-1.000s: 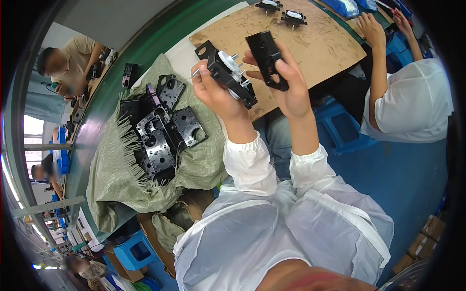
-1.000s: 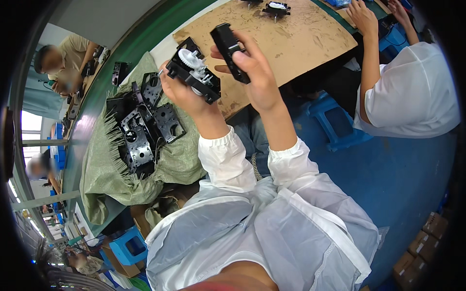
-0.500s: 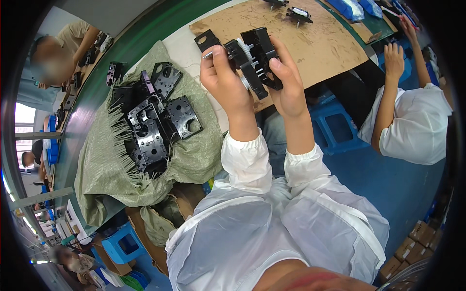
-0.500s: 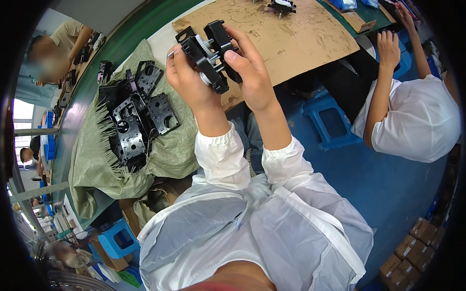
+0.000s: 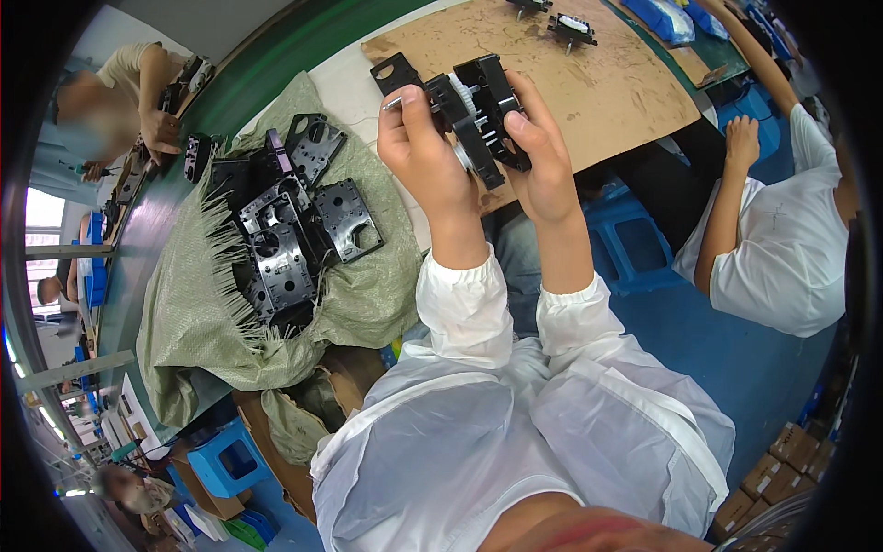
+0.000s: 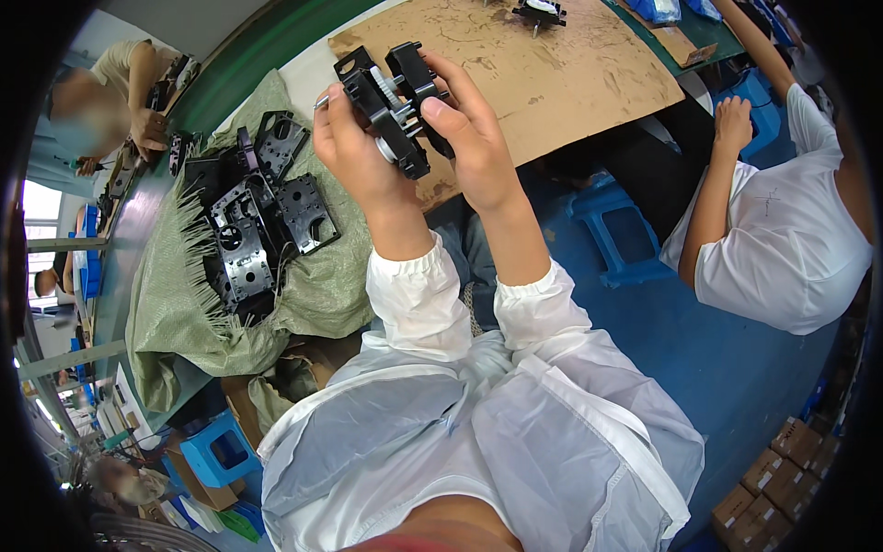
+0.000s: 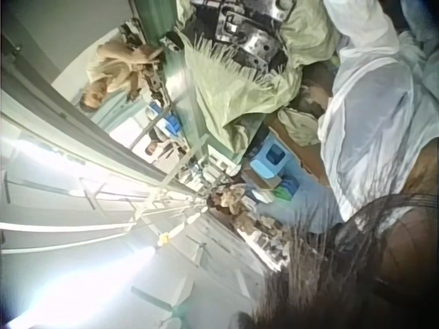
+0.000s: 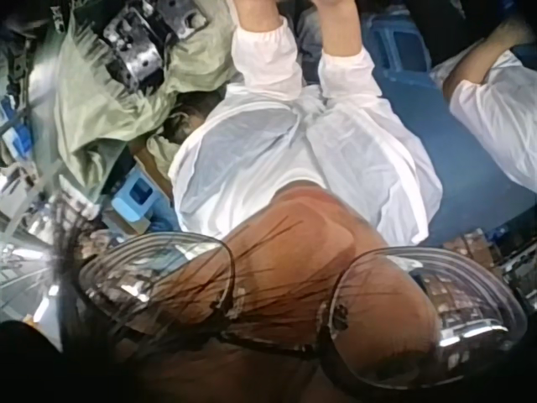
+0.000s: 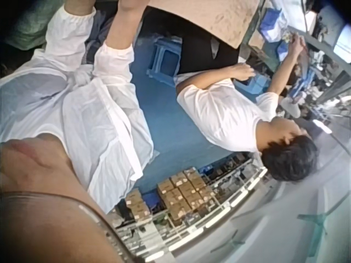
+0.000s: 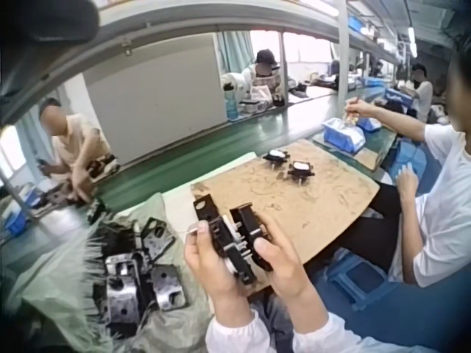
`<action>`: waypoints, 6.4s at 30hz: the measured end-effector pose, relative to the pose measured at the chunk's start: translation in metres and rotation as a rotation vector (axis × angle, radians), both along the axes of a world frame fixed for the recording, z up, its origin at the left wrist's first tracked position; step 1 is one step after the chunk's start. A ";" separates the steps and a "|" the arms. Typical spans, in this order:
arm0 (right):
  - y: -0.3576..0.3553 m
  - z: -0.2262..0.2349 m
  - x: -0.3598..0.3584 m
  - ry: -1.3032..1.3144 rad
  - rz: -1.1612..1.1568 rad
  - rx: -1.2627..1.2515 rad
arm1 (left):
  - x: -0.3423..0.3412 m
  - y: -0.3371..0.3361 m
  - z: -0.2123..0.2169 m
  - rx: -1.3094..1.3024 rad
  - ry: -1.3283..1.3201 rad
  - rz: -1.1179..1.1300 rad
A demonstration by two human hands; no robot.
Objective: Assemble small plastic housing components and internal mechanical parts at a factory workstation.
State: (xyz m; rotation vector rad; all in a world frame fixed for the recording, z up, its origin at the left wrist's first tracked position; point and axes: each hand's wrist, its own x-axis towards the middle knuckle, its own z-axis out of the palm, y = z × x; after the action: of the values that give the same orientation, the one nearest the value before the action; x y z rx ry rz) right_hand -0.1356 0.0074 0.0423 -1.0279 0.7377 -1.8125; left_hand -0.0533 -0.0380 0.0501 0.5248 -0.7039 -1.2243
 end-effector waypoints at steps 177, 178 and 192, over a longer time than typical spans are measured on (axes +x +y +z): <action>-0.001 -0.020 -0.049 -0.309 0.285 -0.281 | 0.002 -0.006 -0.006 0.055 0.140 -0.068; -0.001 -0.019 -0.047 -0.400 0.285 -0.237 | 0.001 -0.007 -0.006 0.070 0.128 -0.051; 0.001 -0.008 -0.030 0.158 -0.115 -0.170 | -0.007 0.005 0.005 0.090 -0.131 -0.001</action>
State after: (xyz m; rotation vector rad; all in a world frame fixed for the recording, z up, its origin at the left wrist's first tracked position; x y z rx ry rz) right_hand -0.1652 0.0085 0.0344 -1.2741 0.7606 -1.9340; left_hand -0.0605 -0.0335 0.0555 0.6839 -0.7619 -1.2352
